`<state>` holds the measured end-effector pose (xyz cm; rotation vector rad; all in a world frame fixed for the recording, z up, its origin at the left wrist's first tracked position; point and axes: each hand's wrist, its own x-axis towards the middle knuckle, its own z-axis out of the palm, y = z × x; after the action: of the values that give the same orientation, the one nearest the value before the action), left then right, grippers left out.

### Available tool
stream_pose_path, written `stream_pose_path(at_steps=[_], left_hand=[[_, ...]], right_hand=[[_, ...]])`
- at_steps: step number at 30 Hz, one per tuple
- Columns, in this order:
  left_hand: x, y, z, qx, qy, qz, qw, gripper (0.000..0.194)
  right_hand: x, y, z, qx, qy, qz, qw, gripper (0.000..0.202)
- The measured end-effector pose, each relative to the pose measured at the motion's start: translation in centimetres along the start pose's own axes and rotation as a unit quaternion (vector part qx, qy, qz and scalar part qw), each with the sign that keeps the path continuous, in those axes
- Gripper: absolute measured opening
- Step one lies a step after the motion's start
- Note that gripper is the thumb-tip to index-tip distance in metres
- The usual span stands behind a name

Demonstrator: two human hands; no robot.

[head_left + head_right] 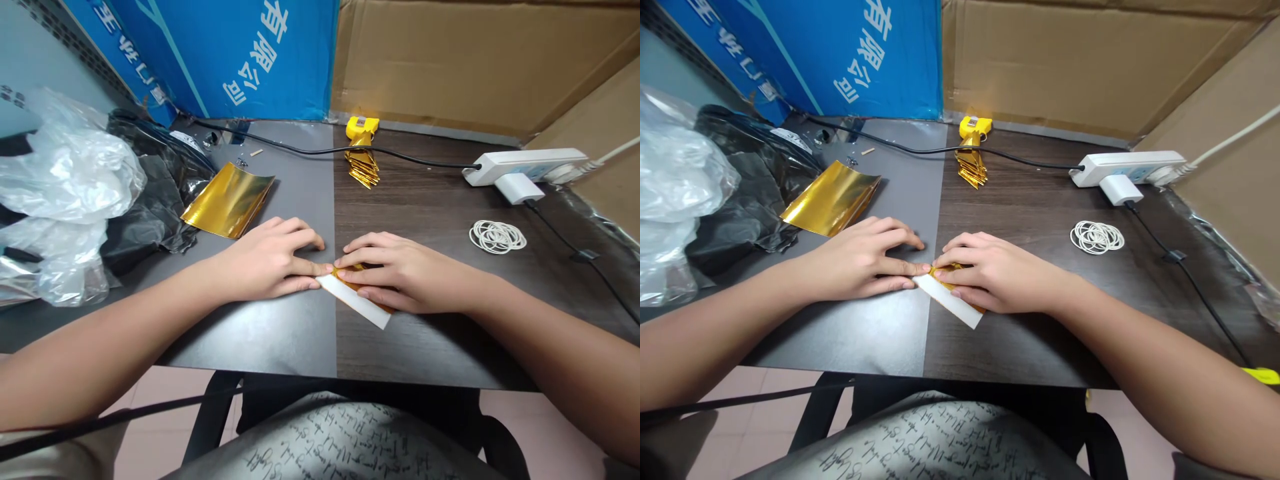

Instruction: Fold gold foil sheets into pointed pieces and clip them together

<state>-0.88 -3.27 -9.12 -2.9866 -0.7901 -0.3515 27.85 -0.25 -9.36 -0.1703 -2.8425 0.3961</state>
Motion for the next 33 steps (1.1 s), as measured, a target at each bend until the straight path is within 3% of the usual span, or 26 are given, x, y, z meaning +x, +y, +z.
stream_pose_path(at_steps=[9,13,16,19,24,28,33], left_hand=[[0.1,0.3,0.4,0.054,-0.008,-0.016,0.998,0.042],[0.2,0.6,0.3,0.032,0.035,0.002,0.999,0.041],[0.7,2.0,0.1,-0.038,0.070,0.038,0.996,0.035],[1.1,4.4,0.1,-0.111,0.061,0.085,0.988,0.036],[0.9,7.7,0.8,-0.090,0.007,0.103,0.991,0.053],[0.1,8.6,1.1,-0.083,0.020,0.109,0.990,0.055],[-0.8,10.5,1.5,-0.090,0.091,0.067,0.990,0.027]], right_hand=[[-0.1,0.2,0.0,0.028,-0.002,-0.003,1.000,0.033],[-0.1,-0.1,0.1,-0.005,0.000,0.007,1.000,0.031],[0.2,-0.8,0.2,-0.021,-0.005,0.022,1.000,0.027],[0.5,-1.4,0.2,-0.035,0.000,0.033,0.999,0.028],[0.3,-1.5,0.3,-0.060,0.000,0.021,0.998,0.031],[0.1,-1.4,0.2,-0.035,-0.004,0.002,0.999,0.030],[0.3,-2.0,0.2,-0.045,0.000,0.009,0.999,0.030]])
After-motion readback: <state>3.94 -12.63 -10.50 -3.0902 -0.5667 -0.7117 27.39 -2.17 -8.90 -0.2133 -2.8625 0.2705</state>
